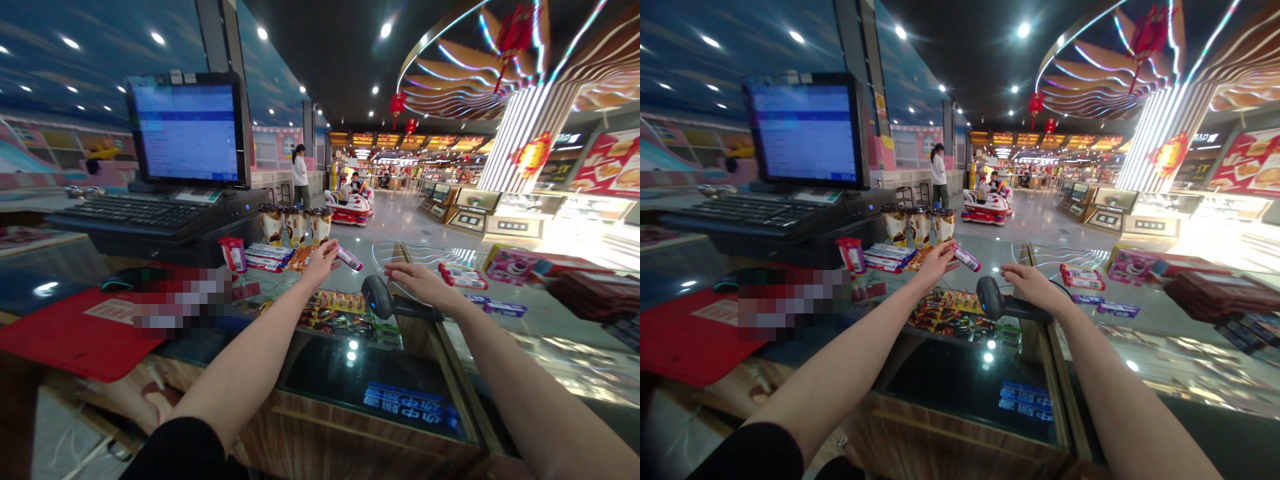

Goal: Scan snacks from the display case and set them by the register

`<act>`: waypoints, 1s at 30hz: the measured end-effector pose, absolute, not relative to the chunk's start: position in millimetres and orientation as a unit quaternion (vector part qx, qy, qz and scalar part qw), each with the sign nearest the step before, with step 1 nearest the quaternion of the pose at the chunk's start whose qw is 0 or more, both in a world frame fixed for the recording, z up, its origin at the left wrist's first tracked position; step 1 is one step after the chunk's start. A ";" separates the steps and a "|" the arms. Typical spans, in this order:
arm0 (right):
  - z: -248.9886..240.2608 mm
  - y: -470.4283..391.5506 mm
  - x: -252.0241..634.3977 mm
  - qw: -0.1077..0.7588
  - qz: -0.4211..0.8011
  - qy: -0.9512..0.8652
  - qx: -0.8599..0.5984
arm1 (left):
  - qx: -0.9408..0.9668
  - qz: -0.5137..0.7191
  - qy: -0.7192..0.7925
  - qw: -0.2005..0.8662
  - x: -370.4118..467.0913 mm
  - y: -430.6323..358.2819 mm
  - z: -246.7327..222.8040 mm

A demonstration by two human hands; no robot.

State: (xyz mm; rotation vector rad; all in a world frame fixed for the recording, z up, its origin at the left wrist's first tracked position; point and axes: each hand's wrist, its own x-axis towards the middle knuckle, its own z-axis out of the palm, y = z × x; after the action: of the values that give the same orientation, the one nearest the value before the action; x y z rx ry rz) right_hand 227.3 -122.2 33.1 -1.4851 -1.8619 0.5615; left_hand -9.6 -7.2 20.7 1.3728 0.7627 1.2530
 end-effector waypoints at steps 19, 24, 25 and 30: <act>57.9 -77.7 146.9 0.212 0.112 -0.753 -0.612 | 0.582 0.528 0.301 0.541 -4.8 -14.8 26.8; 55.5 -77.4 133.1 0.217 0.080 -0.751 -0.618 | 0.579 0.537 0.304 0.533 -3.5 -15.0 30.7; 55.8 -77.5 130.1 0.222 0.074 -0.750 -0.619 | 0.581 0.539 0.303 0.529 -4.1 -15.0 32.4; 58.9 -80.0 112.3 0.236 0.078 -0.749 -0.615 | 0.604 0.533 0.301 0.511 -14.2 -16.2 40.3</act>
State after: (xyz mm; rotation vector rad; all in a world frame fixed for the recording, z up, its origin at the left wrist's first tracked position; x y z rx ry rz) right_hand 112.3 -80.0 58.9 -1.6862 -2.0532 0.2144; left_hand -14.2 -16.2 40.3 1.4530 0.7254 1.2832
